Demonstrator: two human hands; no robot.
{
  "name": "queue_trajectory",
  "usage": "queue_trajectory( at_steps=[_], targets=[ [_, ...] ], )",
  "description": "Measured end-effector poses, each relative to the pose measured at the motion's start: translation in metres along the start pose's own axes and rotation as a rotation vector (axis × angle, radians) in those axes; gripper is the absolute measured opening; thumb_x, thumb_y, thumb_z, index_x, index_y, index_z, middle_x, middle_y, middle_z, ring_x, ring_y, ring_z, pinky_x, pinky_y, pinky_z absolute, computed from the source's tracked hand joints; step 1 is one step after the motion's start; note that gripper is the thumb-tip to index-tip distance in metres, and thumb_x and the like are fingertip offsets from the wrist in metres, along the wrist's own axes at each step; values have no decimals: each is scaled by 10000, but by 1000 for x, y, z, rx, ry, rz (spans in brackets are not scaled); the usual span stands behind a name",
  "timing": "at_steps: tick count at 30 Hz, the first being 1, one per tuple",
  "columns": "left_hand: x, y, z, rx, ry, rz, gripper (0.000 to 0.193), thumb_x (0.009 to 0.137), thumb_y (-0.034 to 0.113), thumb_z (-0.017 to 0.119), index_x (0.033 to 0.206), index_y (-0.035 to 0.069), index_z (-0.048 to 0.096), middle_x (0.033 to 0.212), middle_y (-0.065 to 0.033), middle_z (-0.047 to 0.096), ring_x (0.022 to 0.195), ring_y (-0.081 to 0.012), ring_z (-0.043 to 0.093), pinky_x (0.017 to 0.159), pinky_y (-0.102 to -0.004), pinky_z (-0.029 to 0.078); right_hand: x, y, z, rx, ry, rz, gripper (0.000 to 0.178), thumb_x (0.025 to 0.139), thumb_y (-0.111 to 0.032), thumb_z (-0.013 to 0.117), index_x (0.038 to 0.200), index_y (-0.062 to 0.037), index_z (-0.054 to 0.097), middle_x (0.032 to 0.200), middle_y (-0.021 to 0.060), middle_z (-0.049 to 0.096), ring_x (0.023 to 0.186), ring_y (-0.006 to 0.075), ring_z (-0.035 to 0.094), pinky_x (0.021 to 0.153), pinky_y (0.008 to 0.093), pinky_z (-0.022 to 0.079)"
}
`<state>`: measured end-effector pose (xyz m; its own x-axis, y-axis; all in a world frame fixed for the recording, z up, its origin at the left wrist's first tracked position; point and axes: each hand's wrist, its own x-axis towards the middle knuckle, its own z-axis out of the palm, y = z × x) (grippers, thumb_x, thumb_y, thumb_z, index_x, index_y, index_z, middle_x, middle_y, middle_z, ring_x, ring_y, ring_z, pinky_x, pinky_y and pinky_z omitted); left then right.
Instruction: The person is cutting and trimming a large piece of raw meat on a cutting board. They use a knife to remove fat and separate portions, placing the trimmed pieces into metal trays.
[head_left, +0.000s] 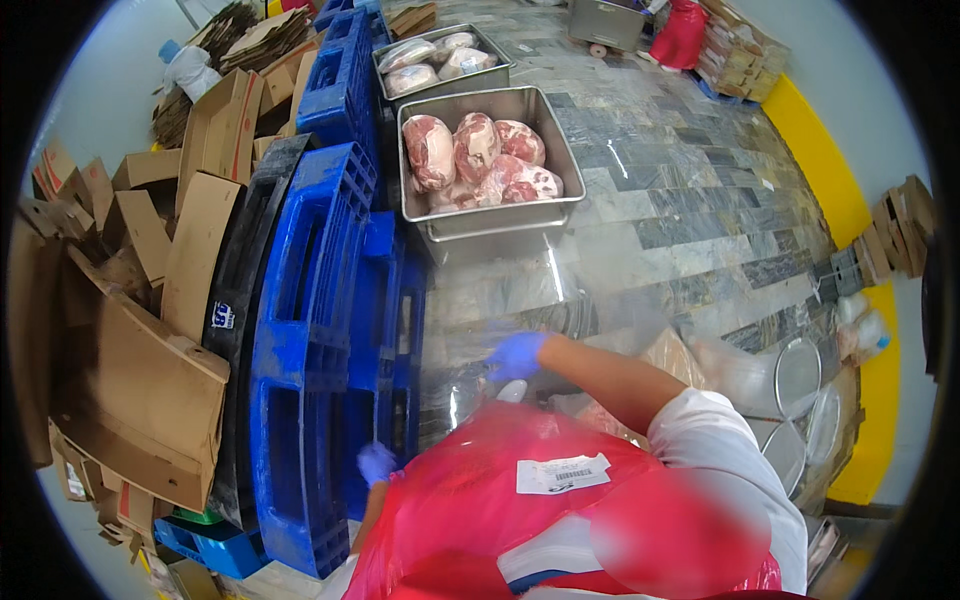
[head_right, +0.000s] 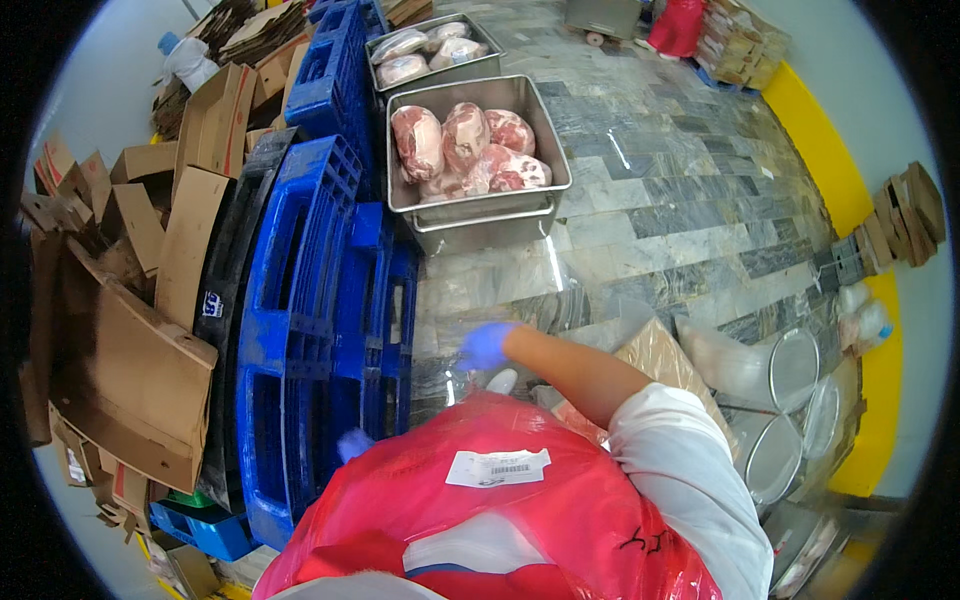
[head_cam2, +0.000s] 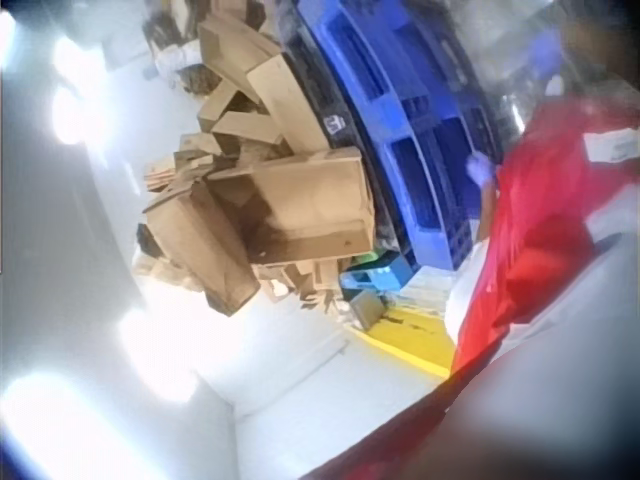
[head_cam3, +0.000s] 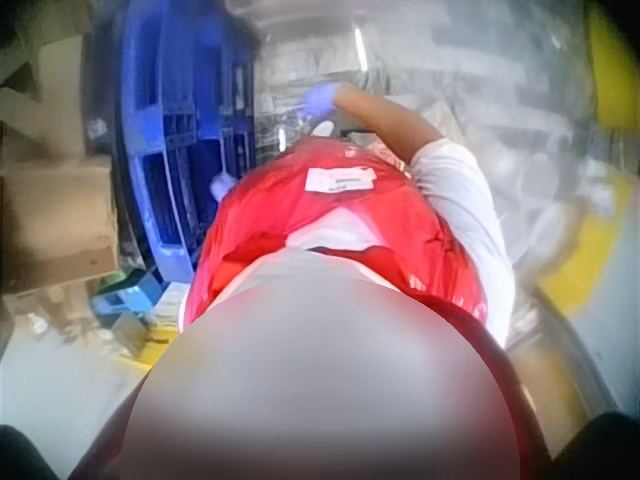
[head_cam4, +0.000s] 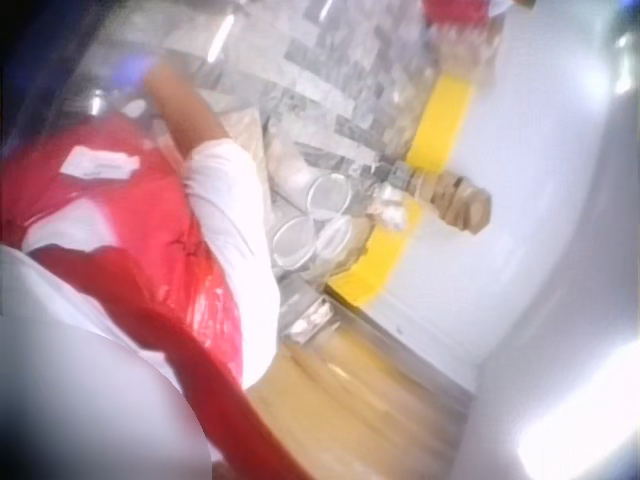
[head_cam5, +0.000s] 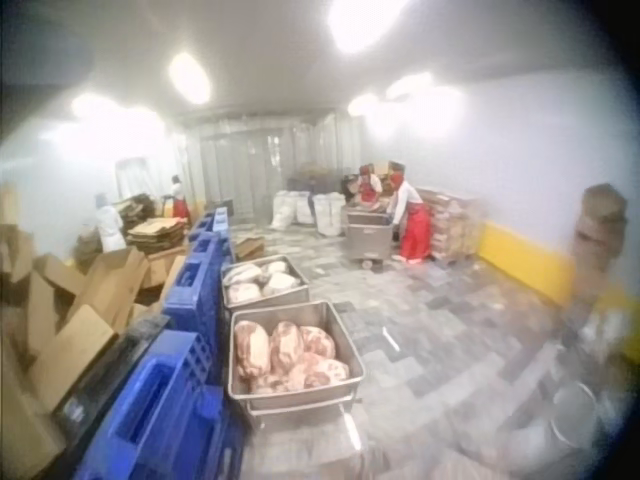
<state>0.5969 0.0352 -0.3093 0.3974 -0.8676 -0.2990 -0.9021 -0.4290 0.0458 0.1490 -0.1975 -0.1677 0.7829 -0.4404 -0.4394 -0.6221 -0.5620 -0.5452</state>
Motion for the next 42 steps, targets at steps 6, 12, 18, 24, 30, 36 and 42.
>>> queue_trajectory(
  at_steps=[6,12,18,24,30,36,42],
  targets=[
    [-55,-35,35,-11,-854,51,328,990,317,508,956,56,704,953,-223,718,881,-414,698,765,-504,553,-206,37,145,119,172,803,469,898,-480,612,1206,-143,717,1198,162,717,1084,384,687,942,484,541],
    [54,59,-30,431,-630,696,327,1018,263,432,1028,36,668,1066,-282,706,1034,-441,693,892,-549,549,-355,-46,295,523,290,1028,509,927,-564,584,1170,-141,732,1173,184,717,1079,397,680,962,497,522],
    [110,265,-66,71,-257,759,527,968,450,527,1090,-22,727,1160,-281,683,1105,-451,647,990,-486,502,-358,-187,532,1300,1344,1324,436,973,-347,648,1112,63,705,858,128,725,702,184,691,622,337,566],
    [41,397,-28,6,-418,1163,512,953,462,580,1151,15,732,1141,-235,717,1080,-398,685,980,-431,519,-252,-406,695,1758,1403,1937,379,996,-338,569,1148,-12,687,852,135,704,693,266,657,637,426,545],
    [-32,455,47,258,-687,1590,490,959,442,600,1167,19,733,1098,-203,746,1035,-339,714,929,-429,541,-36,-597,681,1791,873,1928,397,1001,-378,496,1089,-55,709,918,161,728,804,355,688,740,477,551],
    [-14,366,132,515,-1052,1249,516,982,437,548,1070,-33,740,957,-198,756,821,-254,713,808,-408,544,89,-665,663,1692,677,1967,441,995,-438,497,1019,-61,724,884,183,747,796,377,726,731,469,571],
    [55,380,173,1094,-815,1602,519,1004,473,536,975,-2,743,888,-165,734,706,-242,677,631,-398,532,65,-607,581,2268,1818,2157,461,950,-399,635,1099,29,713,877,149,731,702,214,692,668,371,563]
  ],
)
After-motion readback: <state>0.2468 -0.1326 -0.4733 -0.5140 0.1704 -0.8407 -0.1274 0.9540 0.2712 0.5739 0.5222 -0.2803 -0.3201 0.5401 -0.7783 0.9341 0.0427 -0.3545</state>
